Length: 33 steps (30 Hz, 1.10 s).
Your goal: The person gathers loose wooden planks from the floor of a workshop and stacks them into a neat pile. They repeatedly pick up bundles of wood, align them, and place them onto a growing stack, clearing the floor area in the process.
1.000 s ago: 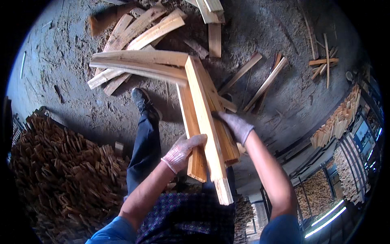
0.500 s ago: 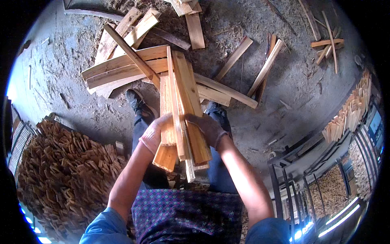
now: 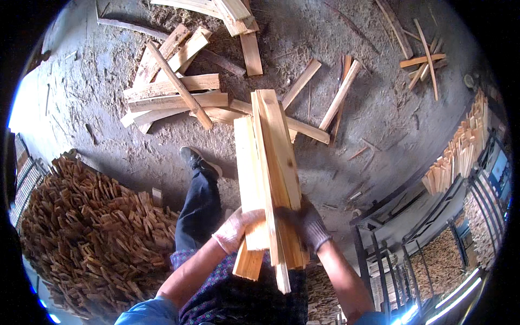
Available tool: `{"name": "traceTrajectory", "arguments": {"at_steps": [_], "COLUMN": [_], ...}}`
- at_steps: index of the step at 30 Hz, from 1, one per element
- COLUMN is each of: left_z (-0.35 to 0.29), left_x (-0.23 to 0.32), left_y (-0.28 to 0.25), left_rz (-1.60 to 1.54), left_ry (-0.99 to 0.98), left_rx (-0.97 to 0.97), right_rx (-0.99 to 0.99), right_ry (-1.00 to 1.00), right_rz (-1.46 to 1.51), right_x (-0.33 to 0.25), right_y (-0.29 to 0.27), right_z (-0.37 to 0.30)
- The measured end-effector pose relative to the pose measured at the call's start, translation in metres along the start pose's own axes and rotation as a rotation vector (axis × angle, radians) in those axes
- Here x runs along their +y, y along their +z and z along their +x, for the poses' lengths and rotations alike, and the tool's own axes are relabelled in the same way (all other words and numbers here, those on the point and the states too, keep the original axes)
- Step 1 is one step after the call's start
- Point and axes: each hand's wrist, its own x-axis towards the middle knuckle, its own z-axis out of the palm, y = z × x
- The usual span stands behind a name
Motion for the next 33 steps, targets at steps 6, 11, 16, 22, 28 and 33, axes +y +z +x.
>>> {"name": "traceTrajectory", "arguments": {"at_steps": [6, 11, 16, 22, 28, 33], "left_z": [-0.062, -0.119, -0.203, -0.278, -0.35, -0.386], "left_x": [-0.003, -0.007, -0.018, -0.031, -0.057, -0.07], "left_y": [-0.005, -0.039, -0.056, -0.055, -0.016, 0.009], "left_rz": [0.033, -0.032, -0.105, 0.11, 0.049, 0.132], "left_ry": [0.165, 0.278, 0.536, 1.013, 1.271, 1.588], "left_rx": [-0.084, -0.096, -0.074, 0.202, 0.302, 0.62], "right_rx": [0.061, -0.006, -0.081, -0.142, -0.275, -0.493], "right_ry": [-0.177, -0.435, -0.472, -0.93, -0.885, -1.266], "right_rz": [-0.111, -0.176, -0.363, -0.676, -0.679, -0.647], "right_x": [-0.018, -0.039, -0.085, -0.129, -0.175, -0.206], "right_y": [0.029, 0.076, 0.121, 0.154, 0.183, 0.203], "right_z": [-0.054, -0.09, -0.15, -0.191, -0.29, -0.353]}}
